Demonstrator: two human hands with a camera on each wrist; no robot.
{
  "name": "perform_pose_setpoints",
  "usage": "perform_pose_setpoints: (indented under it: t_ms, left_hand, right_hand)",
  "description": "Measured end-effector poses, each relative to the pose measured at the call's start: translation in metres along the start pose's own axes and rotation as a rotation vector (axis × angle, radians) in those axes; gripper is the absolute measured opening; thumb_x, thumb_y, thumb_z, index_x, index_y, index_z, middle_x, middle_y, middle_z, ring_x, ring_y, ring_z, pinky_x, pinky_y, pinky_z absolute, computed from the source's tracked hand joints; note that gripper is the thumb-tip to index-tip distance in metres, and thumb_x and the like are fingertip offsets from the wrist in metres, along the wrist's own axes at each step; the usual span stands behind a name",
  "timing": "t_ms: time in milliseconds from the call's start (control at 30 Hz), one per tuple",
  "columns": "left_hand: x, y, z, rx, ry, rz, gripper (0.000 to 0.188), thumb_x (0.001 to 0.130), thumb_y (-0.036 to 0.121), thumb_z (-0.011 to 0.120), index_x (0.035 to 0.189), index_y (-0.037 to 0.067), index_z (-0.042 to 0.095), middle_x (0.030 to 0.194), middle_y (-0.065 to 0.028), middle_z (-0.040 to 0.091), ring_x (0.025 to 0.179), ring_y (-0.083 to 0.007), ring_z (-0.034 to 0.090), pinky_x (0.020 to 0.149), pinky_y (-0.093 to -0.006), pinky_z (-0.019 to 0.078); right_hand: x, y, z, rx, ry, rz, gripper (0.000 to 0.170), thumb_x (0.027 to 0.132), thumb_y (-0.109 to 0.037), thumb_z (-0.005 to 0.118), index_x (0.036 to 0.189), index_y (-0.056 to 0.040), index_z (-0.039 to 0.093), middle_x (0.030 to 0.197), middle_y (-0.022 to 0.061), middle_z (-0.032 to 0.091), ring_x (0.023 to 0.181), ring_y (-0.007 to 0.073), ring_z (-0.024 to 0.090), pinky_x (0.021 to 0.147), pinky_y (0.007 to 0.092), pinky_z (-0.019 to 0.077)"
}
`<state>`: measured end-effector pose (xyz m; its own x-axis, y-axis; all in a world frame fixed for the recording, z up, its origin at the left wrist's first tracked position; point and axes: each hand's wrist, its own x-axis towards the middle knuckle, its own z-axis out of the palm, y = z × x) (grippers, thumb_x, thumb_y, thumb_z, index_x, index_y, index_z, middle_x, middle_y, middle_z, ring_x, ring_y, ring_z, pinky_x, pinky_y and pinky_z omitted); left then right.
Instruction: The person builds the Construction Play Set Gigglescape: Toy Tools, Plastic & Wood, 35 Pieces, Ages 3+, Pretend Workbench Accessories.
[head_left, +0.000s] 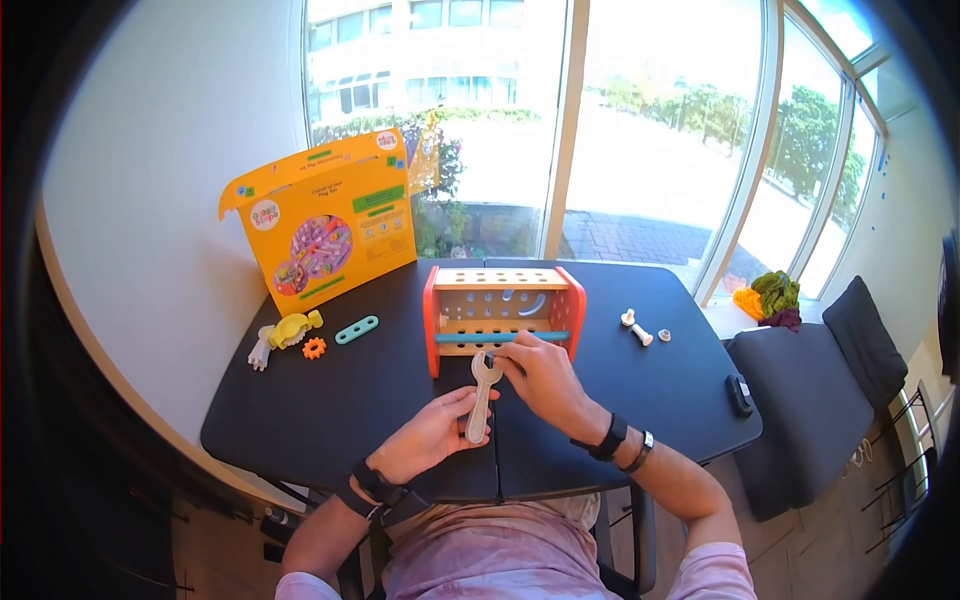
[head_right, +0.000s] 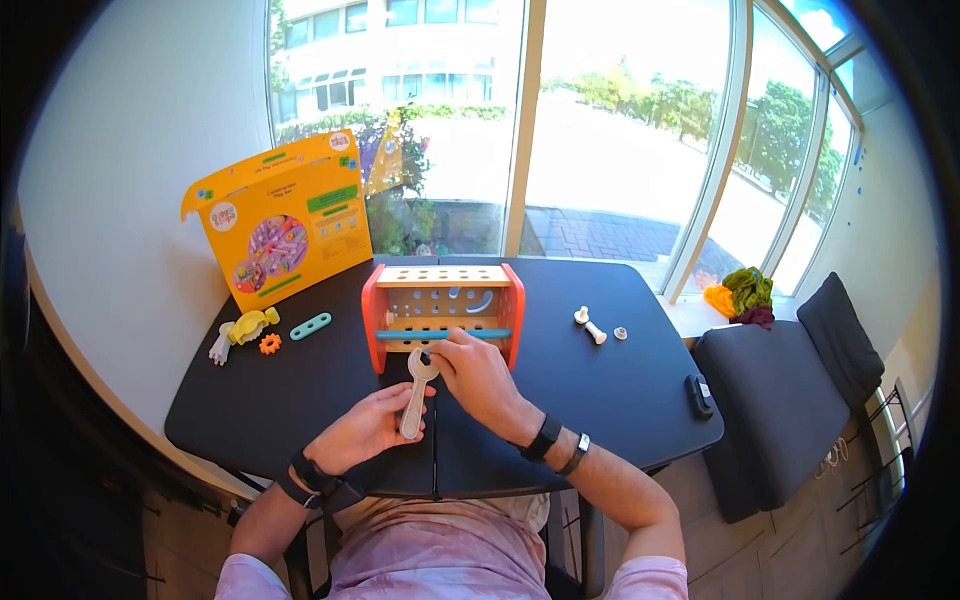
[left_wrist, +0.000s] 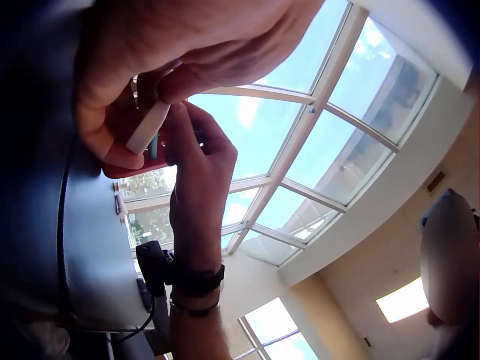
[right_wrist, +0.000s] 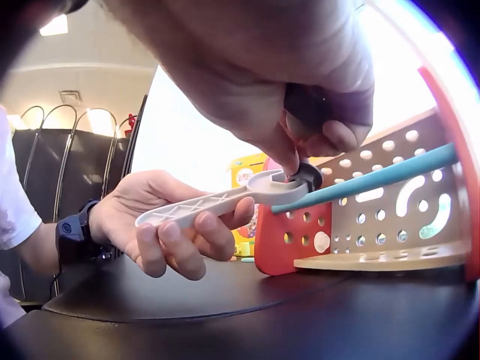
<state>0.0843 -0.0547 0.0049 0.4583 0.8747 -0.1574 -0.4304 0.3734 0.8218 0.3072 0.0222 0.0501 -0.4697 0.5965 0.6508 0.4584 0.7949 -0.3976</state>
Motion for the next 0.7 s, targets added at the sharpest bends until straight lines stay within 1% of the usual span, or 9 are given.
perform_pose_setpoints:
  t_ms: [100,200,267,300,400,500,600,700]
  left_hand:
    - [-0.001,0.002,0.004,0.008,-0.006,0.003,0.038,0.121,0.029,0.052,0.148,0.004,0.061,0.106,-0.0013,0.066,0.098,-0.016,0.07,0.094,-0.0359,0.0609]
    - [-0.001,0.003,0.008,0.016,-0.01,0.013,0.037,0.122,0.03,0.051,0.148,0.005,0.062,0.107,-0.0011,0.065,0.099,-0.0156,0.07,0.096,-0.0359,0.0608]
    - [-0.001,0.003,0.008,0.03,-0.013,0.009,0.036,0.122,0.031,0.049,0.147,0.007,0.062,0.109,-0.0008,0.063,0.099,-0.0152,0.069,0.098,-0.0358,0.0606]
    - [-0.001,0.003,0.009,0.023,-0.008,0.012,0.037,0.122,0.03,0.05,0.148,0.006,0.062,0.108,-0.001,0.064,0.099,-0.0153,0.069,0.097,-0.0358,0.0607]
    - [0.0,0.003,0.01,0.008,-0.001,0.019,0.038,0.122,0.028,0.051,0.149,0.004,0.061,0.107,-0.0012,0.066,0.098,-0.0156,0.07,0.095,-0.0357,0.0608]
    - [0.001,0.002,0.009,0.007,-0.003,0.015,0.038,0.122,0.029,0.05,0.15,0.004,0.061,0.108,-0.001,0.066,0.099,-0.0154,0.07,0.095,-0.0353,0.0608]
    - [0.002,0.001,0.01,0.016,-0.002,0.013,0.039,0.122,0.03,0.05,0.15,0.005,0.061,0.108,-0.0006,0.065,0.099,-0.015,0.07,0.096,-0.035,0.0607]
    - [0.003,0.001,0.012,0.042,0.007,0.017,0.039,0.122,0.031,0.049,0.15,0.007,0.061,0.109,-0.0006,0.064,0.1,-0.0144,0.069,0.098,-0.0357,0.0605]
  right_hand:
    - [0.001,-0.004,-0.003,0.05,-0.047,0.077,0.015,0.1,-0.011,0.079,0.11,-0.0009,0.08,0.093,0.015,0.07,0.078,0.0328,0.072,0.071,0.0433,0.0559]
    - [0.0,-0.008,-0.001,0.088,-0.006,0.13,0.016,0.099,-0.011,0.081,0.111,-0.0006,0.079,0.093,0.0136,0.072,0.075,0.0264,0.073,0.069,0.0395,0.0563]
    - [0.0,-0.009,0.0,0.111,0.013,0.137,0.017,0.098,-0.011,0.081,0.111,-0.0004,0.078,0.094,0.0135,0.074,0.076,0.0254,0.074,0.07,0.0384,0.057]
    - [0.0,-0.01,0.001,0.123,0.021,0.14,0.017,0.098,-0.011,0.081,0.111,-0.0002,0.078,0.095,0.0134,0.075,0.077,0.0249,0.075,0.07,0.0379,0.0573]
    - [-0.001,-0.011,0.0,0.182,-0.031,0.181,0.018,0.098,-0.011,0.082,0.111,-0.0001,0.077,0.095,0.0137,0.076,0.078,0.0259,0.076,0.071,0.0378,0.0579]
    - [0.001,-0.012,-0.003,0.159,-0.058,0.15,0.018,0.097,-0.011,0.08,0.111,0.0003,0.075,0.095,0.0159,0.075,0.083,0.0351,0.075,0.075,0.0455,0.0586]
    - [0.004,-0.015,-0.011,0.122,-0.112,0.17,0.017,0.097,-0.011,0.079,0.108,0.0003,0.075,0.096,0.0166,0.074,0.085,0.0365,0.074,0.077,0.0467,0.0581]
    - [0.005,-0.012,-0.014,0.105,-0.127,0.124,0.016,0.097,-0.011,0.079,0.106,0.0001,0.074,0.097,0.0173,0.073,0.087,0.038,0.074,0.078,0.0476,0.0573]
